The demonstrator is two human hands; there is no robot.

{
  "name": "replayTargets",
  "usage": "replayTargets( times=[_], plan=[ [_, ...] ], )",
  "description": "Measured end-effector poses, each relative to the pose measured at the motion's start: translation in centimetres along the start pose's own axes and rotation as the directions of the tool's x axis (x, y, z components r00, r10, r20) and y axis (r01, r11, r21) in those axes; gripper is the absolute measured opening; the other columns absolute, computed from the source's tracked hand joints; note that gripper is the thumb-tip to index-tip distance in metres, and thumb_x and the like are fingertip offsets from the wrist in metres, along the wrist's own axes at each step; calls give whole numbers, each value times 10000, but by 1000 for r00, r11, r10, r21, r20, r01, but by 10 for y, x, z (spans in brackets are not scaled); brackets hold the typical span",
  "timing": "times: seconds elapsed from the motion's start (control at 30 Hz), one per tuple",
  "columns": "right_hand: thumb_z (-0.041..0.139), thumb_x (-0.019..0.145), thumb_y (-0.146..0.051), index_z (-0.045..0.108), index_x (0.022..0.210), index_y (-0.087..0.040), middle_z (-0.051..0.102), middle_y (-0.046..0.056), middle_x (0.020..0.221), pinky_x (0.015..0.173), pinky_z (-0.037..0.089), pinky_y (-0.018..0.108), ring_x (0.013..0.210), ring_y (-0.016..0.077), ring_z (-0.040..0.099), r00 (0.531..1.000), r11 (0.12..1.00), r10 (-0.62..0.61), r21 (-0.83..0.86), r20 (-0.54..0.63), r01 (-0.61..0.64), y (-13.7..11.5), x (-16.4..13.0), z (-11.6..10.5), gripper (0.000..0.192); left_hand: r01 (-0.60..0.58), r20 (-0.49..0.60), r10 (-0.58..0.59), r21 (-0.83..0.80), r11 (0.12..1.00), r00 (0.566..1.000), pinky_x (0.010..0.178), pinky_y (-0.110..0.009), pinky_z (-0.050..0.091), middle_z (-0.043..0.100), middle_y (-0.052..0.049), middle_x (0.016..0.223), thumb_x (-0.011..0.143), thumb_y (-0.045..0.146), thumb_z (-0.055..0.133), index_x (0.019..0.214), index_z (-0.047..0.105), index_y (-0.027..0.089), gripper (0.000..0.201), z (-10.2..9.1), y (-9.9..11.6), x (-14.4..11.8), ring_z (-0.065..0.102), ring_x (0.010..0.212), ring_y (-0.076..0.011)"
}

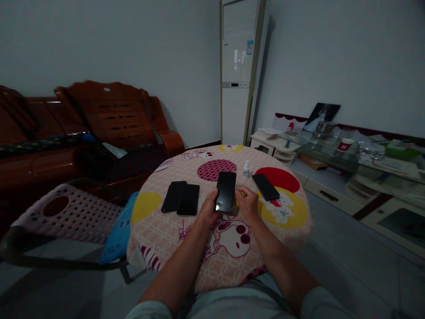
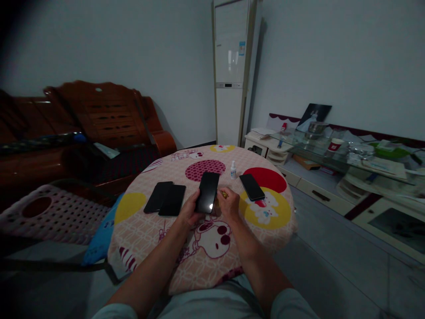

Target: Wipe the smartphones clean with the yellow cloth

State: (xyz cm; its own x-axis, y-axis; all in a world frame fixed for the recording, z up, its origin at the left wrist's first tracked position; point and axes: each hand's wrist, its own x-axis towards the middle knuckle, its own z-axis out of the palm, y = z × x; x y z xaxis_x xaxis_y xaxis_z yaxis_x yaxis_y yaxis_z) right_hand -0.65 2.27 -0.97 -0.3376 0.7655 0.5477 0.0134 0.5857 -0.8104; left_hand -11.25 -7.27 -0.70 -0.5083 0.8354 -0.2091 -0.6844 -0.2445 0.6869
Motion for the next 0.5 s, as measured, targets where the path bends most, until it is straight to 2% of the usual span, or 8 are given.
replayTargets(
  times=[0.13, 0.23, 0.37, 0.5],
  plan=[
    [564, 791, -322, 695, 735, -163, 661, 13, 654, 576, 446, 235, 609, 155, 595, 999, 998, -17, 55, 44, 15, -3, -1, 0, 213, -163, 93, 155, 96, 982, 984, 668, -256, 545, 716, -83, 1021, 792, 265, 680, 1201, 621, 167, 425, 1, 1, -1, 681, 784, -178],
    [555, 797, -312, 704, 809, -162, 677, 19, 715, 615, 471, 240, 652, 158, 606, 996, 994, -56, 93, 70, 49, -3, -4, 2, 213, -182, 84, 173, 122, 976, 981, 695, -230, 529, 711, -69, 1047, 766, 222, 697, 1211, 630, 184, 452, 2, 2, -2, 674, 809, -161],
    [541, 806, -284, 705, 862, -161, 692, 24, 772, 662, 488, 245, 695, 159, 620, 994, 993, -83, 93, 76, 76, -3, -6, 4, 212, -123, 57, 114, 184, 975, 992, 611, -205, 509, 720, -45, 925, 759, 225, 707, 1255, 607, 192, 507, 2, -4, -2, 649, 686, -127],
    [553, 824, -290, 706, 844, -170, 698, 27, 760, 654, 494, 245, 680, 159, 626, 991, 995, -92, 54, 93, 87, -6, -6, 4, 195, 54, 78, -64, 123, 991, 995, 505, -215, 492, 701, -71, 807, 842, 370, 621, 1038, 687, 121, 324, 3, -11, -3, 636, 611, -139]
  ],
)
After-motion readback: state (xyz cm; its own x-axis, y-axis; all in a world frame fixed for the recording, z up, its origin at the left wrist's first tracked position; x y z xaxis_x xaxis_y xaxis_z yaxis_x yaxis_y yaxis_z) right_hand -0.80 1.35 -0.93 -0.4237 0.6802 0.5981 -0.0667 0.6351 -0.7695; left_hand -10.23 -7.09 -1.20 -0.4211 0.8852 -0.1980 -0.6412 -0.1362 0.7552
